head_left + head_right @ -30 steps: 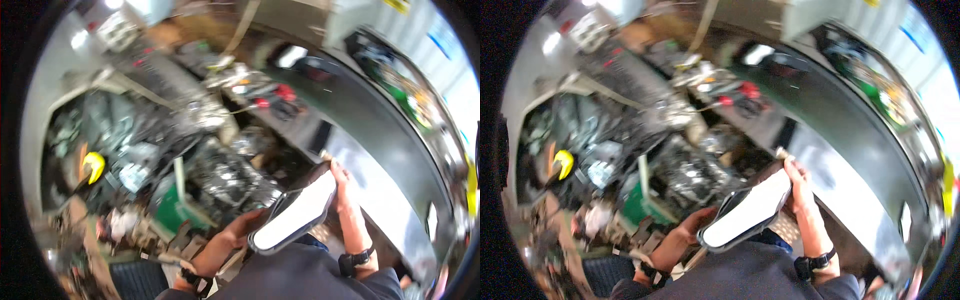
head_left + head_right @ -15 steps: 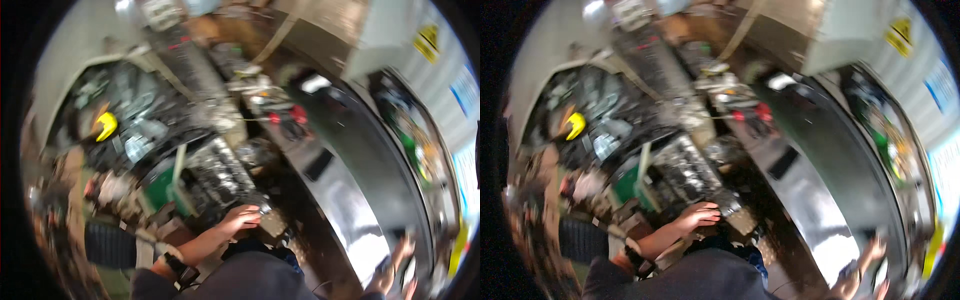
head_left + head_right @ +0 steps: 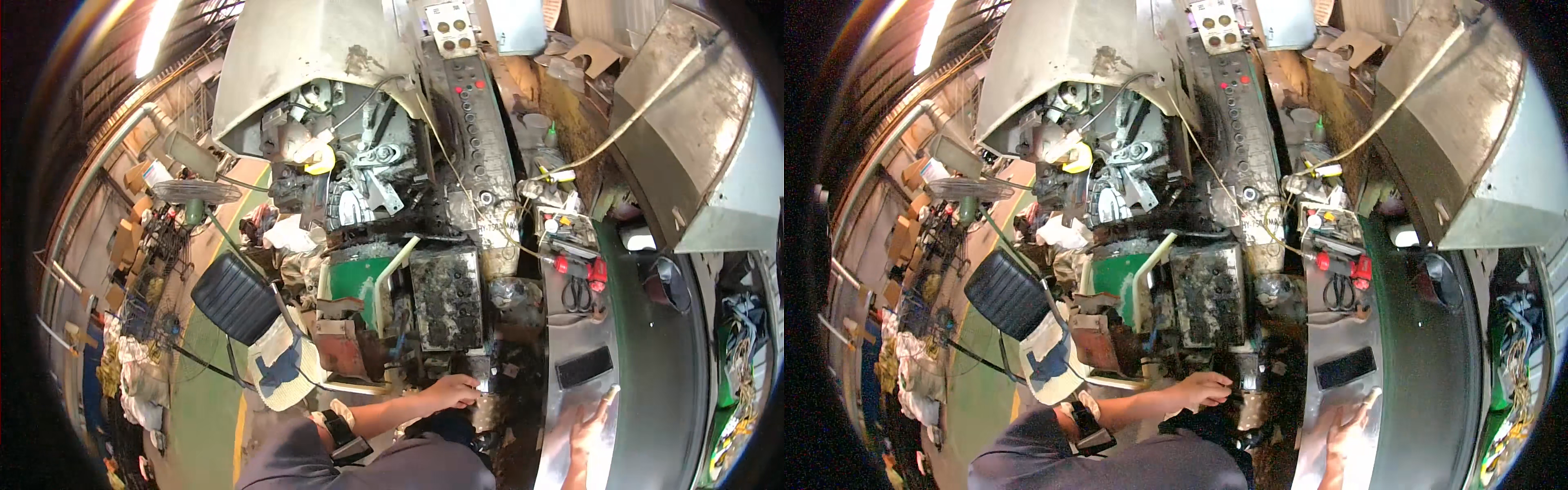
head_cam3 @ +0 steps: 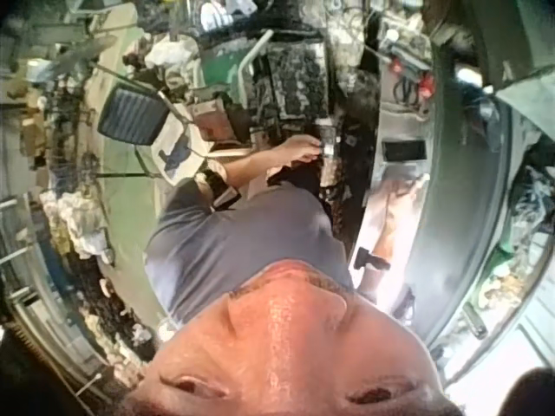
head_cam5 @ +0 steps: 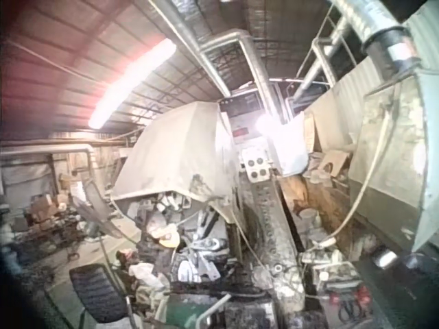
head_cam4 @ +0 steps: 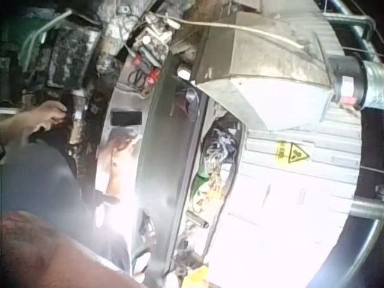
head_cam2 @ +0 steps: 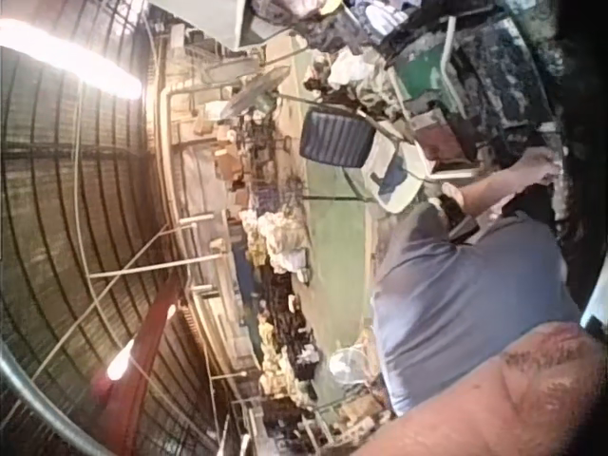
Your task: Operating a lasting machine to press and shape leather shoe uppers onto lasts.
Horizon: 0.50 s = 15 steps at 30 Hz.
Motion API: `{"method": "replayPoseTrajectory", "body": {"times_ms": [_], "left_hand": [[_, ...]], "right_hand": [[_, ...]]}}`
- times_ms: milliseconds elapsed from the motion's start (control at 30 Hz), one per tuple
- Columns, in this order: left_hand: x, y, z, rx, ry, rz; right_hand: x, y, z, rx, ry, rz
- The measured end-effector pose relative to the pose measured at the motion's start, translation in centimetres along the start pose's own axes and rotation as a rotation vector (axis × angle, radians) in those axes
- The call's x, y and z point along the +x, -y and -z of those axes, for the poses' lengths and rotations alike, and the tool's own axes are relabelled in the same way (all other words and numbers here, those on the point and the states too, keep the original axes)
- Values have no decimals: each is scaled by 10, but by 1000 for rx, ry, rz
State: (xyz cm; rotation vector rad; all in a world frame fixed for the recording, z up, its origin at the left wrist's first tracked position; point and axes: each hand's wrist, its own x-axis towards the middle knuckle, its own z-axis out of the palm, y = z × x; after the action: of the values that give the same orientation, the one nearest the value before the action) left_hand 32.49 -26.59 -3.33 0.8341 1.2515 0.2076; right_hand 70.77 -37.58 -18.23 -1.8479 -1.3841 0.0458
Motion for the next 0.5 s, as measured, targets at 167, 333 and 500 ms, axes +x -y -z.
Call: {"method": "replayPoseTrajectory", "body": {"times_ms": [167,333,500], "left_hand": [[34,-6,-4,-40,12,6],[81,-26,-18,-89,33,57],[139,-62,-30,-97,131,48]], "right_hand": [[-8,-34,-15,-609,-61,62],[-22,-73,-12,63,175,-415],[93,30,60,511,49,-780]]}}
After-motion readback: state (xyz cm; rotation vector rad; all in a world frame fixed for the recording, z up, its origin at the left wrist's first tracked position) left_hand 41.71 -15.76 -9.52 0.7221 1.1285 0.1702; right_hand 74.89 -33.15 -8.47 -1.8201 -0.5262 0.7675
